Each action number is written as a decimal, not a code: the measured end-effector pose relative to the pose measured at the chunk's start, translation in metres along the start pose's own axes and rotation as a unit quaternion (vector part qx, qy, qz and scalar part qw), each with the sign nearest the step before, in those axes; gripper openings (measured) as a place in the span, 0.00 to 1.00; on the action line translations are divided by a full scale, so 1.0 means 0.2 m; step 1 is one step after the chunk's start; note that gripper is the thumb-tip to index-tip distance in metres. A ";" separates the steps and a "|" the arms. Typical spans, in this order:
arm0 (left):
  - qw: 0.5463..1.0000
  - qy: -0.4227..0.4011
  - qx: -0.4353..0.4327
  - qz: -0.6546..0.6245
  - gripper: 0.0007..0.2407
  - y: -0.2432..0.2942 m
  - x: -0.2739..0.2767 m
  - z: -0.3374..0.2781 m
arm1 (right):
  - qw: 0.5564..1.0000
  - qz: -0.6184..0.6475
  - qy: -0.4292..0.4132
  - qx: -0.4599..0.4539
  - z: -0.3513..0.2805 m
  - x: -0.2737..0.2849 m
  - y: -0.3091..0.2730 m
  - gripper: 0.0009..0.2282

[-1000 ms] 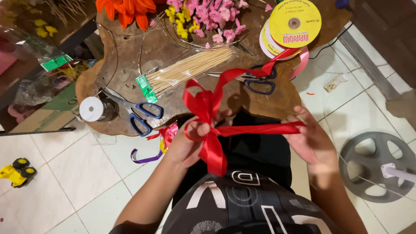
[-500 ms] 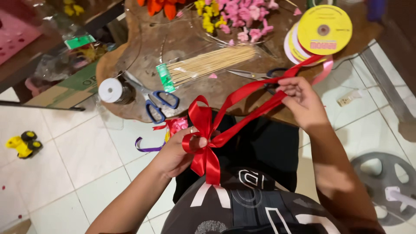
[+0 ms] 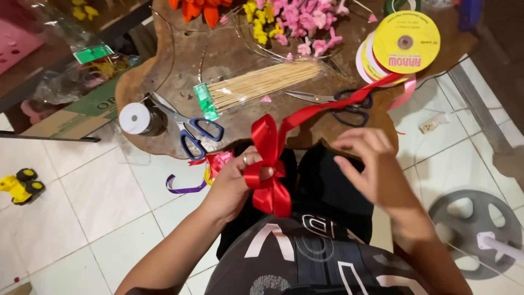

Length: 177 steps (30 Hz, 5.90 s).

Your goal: The person ties a red ribbon into a decorative bow, using scissors to trim the ends and a thin wire to secure the center.

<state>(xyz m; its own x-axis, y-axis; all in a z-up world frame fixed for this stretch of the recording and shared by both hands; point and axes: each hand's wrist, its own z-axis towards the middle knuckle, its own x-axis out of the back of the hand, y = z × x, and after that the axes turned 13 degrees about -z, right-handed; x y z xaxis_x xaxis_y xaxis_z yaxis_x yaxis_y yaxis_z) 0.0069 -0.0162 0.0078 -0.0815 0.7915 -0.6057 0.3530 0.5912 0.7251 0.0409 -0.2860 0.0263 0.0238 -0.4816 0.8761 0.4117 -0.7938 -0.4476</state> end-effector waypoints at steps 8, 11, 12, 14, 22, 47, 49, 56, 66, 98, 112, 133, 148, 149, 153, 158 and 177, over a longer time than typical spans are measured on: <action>0.998 0.001 -0.028 0.050 0.09 -0.11 0.01 0.01 | 0.959 0.282 0.014 0.020 0.05 -0.23 -0.22 0.04; 0.998 0.003 -0.028 0.061 0.08 -0.10 0.00 0.01 | 0.941 0.339 -0.004 -0.016 0.02 -0.33 -0.21 0.05; 0.998 0.003 -0.023 0.058 0.08 -0.09 -0.02 0.01 | 0.928 0.370 -0.015 -0.045 0.01 -0.35 -0.21 0.05; 0.997 0.005 -0.021 0.068 0.08 -0.09 -0.03 0.01 | 0.938 0.345 -0.006 -0.044 0.00 -0.34 -0.22 0.05; 0.985 0.008 -0.028 0.172 0.05 -0.10 -0.03 0.02 | 0.970 0.239 0.023 -0.029 -0.05 -0.37 -0.20 0.04; 0.992 0.006 0.002 0.127 0.07 -0.12 -0.07 0.03 | 0.899 0.410 -0.084 -0.130 -0.08 -0.42 -0.07 0.06; 0.990 0.011 -0.008 0.137 0.07 -0.12 -0.07 0.03 | 0.897 0.412 -0.084 -0.134 -0.08 -0.43 -0.05 0.07; 0.978 -0.025 -0.095 0.186 0.05 -0.15 -0.07 0.03 | 0.894 0.428 -0.072 -0.112 -0.13 -0.56 0.09 0.09; 0.996 -0.066 -0.028 -0.059 0.03 -0.36 -0.02 0.10 | 0.909 0.362 -0.162 -0.130 -0.10 -0.41 0.19 0.11; 0.981 -0.029 0.070 -0.178 0.06 -0.21 0.05 0.27 | 0.947 -0.276 0.033 0.160 1.19 -0.67 0.33 0.04; 0.975 -0.067 0.080 -0.197 0.06 -0.24 0.02 0.20 | 0.967 0.139 -0.145 -0.158 1.16 -0.12 0.08 0.05; 0.979 -0.072 0.043 -0.185 0.07 -0.12 -0.16 0.19 | 0.983 0.171 -0.060 -0.038 0.01 0.19 -0.03 0.05; 0.982 -0.076 -0.120 0.125 0.04 -0.11 -0.27 0.18 | 0.988 0.132 0.061 0.044 -0.01 0.16 -0.07 0.04; 0.975 -0.076 -0.140 0.153 0.05 -0.11 -0.28 0.19 | 0.988 0.134 0.075 0.035 -0.01 0.14 -0.07 0.04; 0.965 -0.067 -0.163 0.194 0.05 -0.17 -0.30 0.19 | 0.989 0.105 0.106 0.018 -0.02 0.05 -0.03 0.06; 0.978 -0.061 -0.119 0.162 0.02 -0.15 -0.32 0.17 | 0.986 0.079 0.125 0.080 0.01 0.08 -0.08 0.04; 0.970 -0.051 -0.107 0.212 0.03 -0.21 -0.26 0.18 | 0.969 0.076 0.232 0.046 -0.06 -0.02 -0.13 0.06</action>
<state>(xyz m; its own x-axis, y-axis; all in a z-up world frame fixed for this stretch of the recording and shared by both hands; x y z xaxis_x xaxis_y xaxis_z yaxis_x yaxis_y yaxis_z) 0.0293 -0.0870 -0.0023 0.1255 0.9575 -0.2597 0.1312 0.2434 0.9610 0.0192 -0.2666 0.0322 -0.3129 -0.7230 0.6160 0.5157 -0.6739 -0.5291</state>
